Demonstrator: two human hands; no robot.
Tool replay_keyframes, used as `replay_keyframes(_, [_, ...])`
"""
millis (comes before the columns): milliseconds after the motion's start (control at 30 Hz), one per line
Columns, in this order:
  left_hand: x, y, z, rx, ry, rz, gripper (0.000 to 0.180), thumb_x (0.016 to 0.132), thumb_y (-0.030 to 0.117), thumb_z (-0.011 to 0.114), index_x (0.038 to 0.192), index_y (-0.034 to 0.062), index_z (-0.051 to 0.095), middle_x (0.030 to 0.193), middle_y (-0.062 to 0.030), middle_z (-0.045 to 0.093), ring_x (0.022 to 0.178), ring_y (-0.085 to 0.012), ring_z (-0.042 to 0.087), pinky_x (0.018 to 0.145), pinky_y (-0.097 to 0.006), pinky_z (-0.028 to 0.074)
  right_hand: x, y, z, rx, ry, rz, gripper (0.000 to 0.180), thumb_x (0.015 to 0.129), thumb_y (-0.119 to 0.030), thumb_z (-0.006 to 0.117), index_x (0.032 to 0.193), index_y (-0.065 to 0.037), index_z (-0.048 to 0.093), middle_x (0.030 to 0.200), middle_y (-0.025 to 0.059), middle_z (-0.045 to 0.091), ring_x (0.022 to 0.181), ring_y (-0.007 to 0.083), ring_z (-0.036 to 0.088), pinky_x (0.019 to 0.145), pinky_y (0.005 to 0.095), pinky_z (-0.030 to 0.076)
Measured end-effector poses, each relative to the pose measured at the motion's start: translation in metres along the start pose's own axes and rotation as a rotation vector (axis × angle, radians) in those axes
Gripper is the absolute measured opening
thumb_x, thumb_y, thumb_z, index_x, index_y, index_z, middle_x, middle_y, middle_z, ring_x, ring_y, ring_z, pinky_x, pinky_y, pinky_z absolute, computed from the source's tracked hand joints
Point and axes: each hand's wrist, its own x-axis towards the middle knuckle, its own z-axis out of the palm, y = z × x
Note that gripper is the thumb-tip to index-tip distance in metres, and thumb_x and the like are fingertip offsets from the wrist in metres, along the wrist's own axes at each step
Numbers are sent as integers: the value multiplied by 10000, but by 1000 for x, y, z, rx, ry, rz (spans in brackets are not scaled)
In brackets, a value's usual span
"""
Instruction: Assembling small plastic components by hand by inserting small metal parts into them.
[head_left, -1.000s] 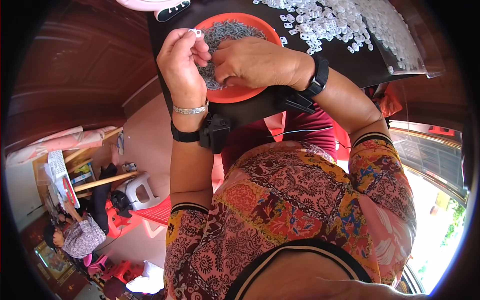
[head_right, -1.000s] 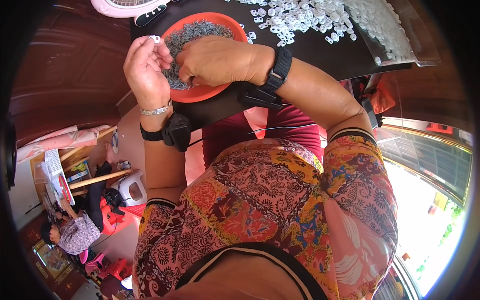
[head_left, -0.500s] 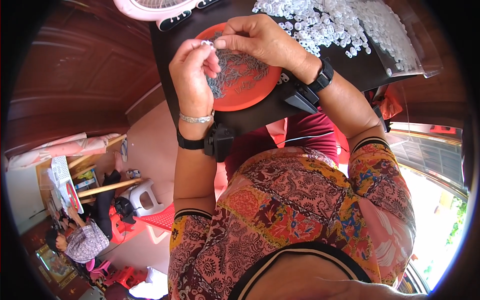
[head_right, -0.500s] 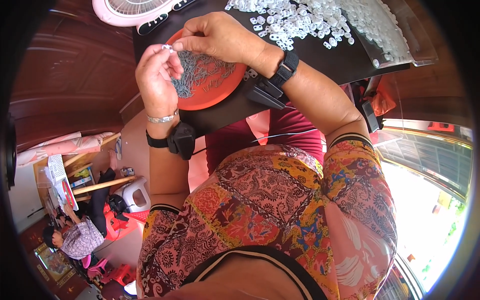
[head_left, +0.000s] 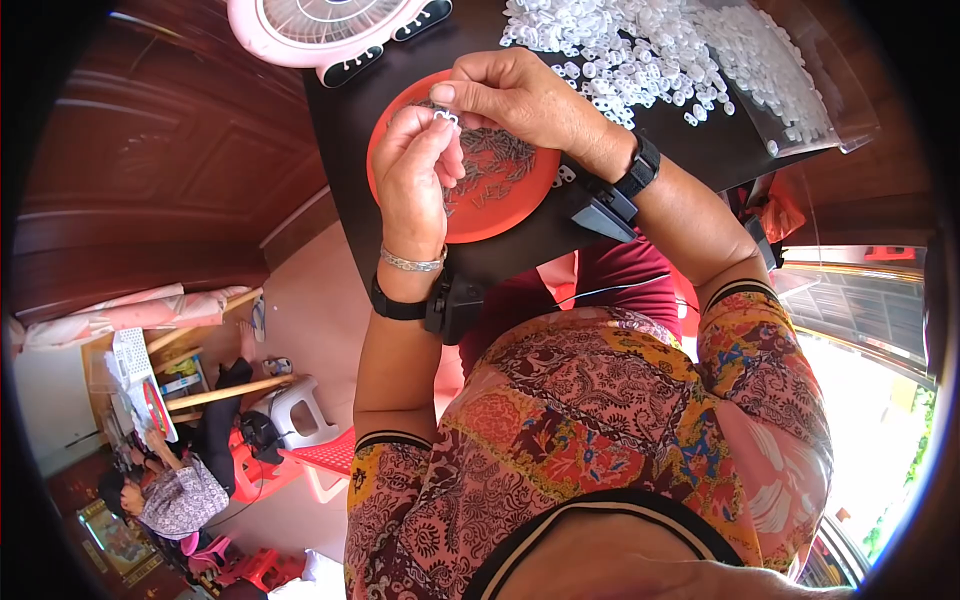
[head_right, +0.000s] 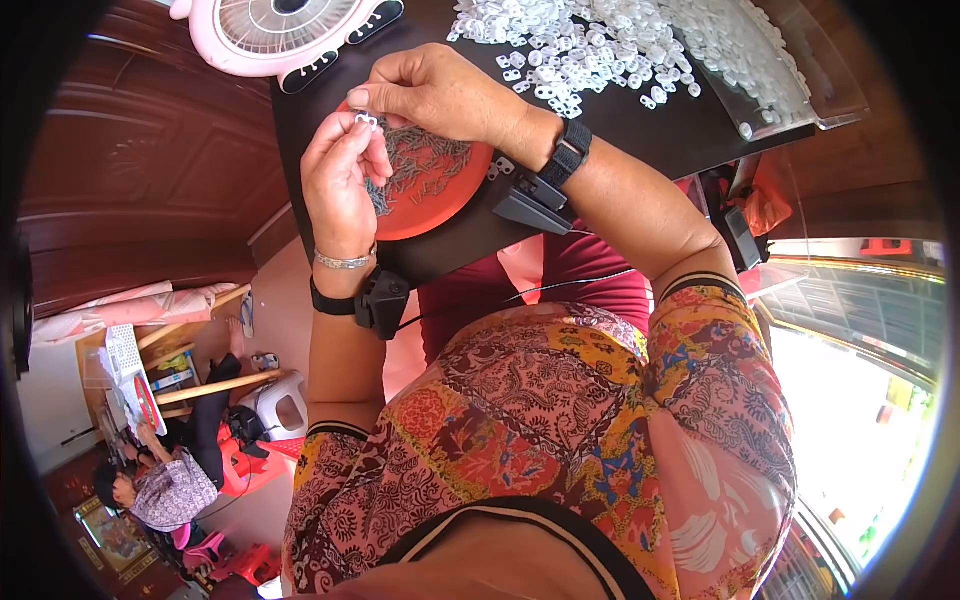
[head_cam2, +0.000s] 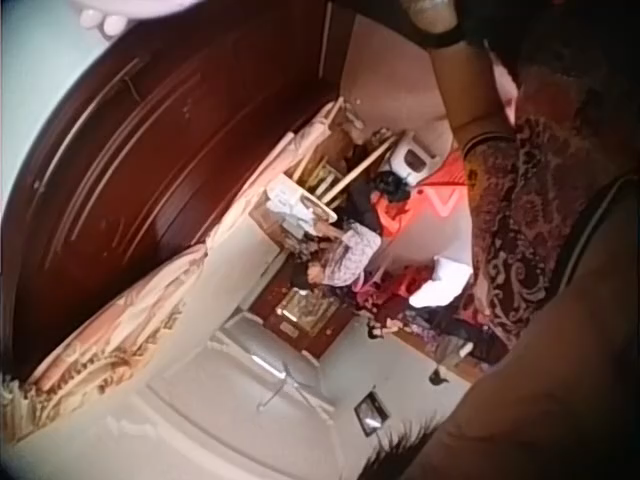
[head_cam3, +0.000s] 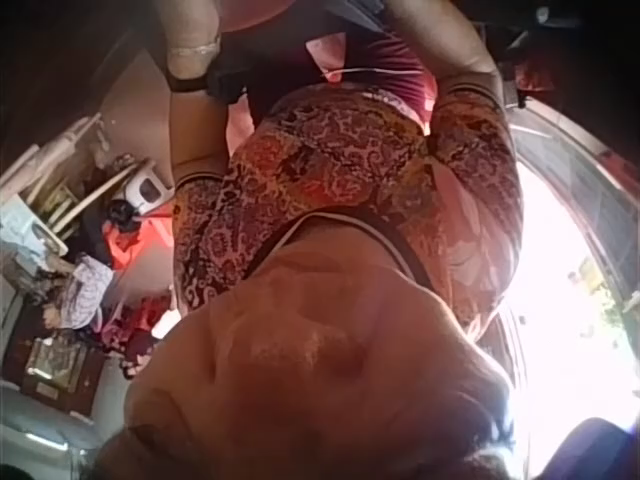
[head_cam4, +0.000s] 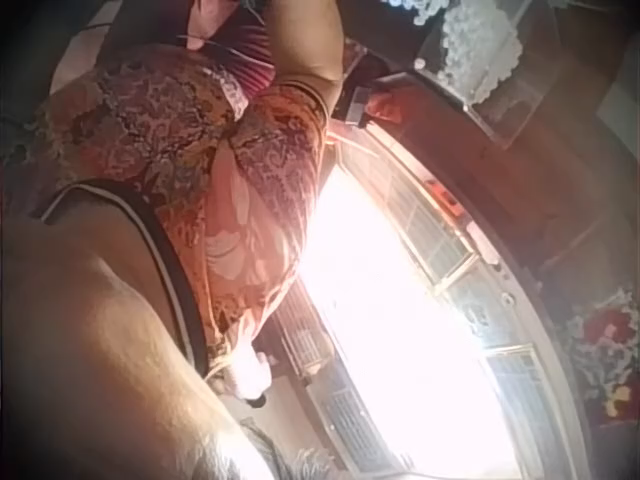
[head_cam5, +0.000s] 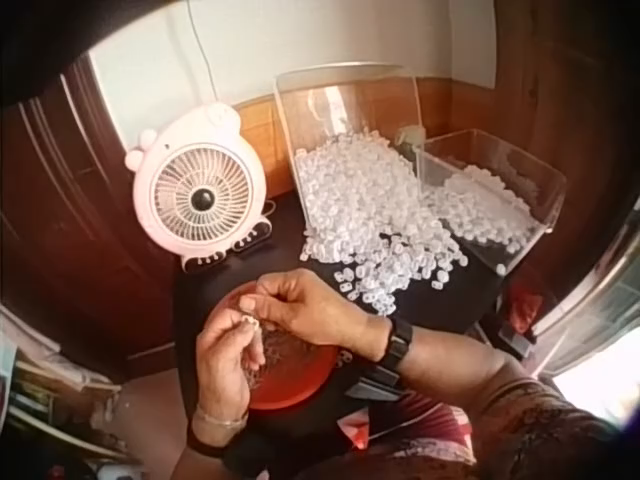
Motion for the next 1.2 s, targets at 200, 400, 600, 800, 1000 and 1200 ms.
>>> replay_keyframes(200, [0,0,0,33,-9,20,133,878,110,526,762,47,543,641,6,521,528,-38,443,470,-173,315,0,-1,1,30,-14,5,337,924,-312,589,727,-39,586,603,-45,491,572,36,415,511,210,346])
replay_keyframes(400, [-1,1,1,37,12,-2,131,874,106,531,757,49,544,637,11,513,526,-36,437,467,-173,312,-1,0,0,-41,-9,2,322,920,-298,598,738,-33,593,608,-49,491,584,35,417,522,214,357])
replay_keyframes(600, [0,-2,0,39,-12,12,130,871,99,527,756,40,538,635,6,498,521,-42,431,464,-176,323,-1,2,0,-129,-3,-14,312,916,-280,607,743,-21,593,612,-54,483,600,33,408,533,218,367])
replay_keyframes(800, [-3,-5,2,36,3,24,104,866,82,527,785,19,549,639,7,482,522,-48,425,463,-181,340,-6,-3,4,-302,23,-68,301,916,-273,607,758,-17,597,595,-30,484,595,39,409,536,234,383])
replay_keyframes(1000, [-3,-2,5,63,1,22,102,869,89,525,819,12,567,636,7,489,520,-52,431,454,-180,338,-5,-3,2,-366,28,-218,299,914,-269,606,760,-14,591,583,-7,474,583,48,413,527,248,391])
replay_keyframes(1200, [3,-4,-2,-17,24,29,101,864,98,529,807,23,566,620,-18,533,475,-71,452,436,-187,330,-3,-13,-11,-406,-9,-31,462,898,-460,574,809,-9,621,623,4,522,610,64,473,553,245,412])
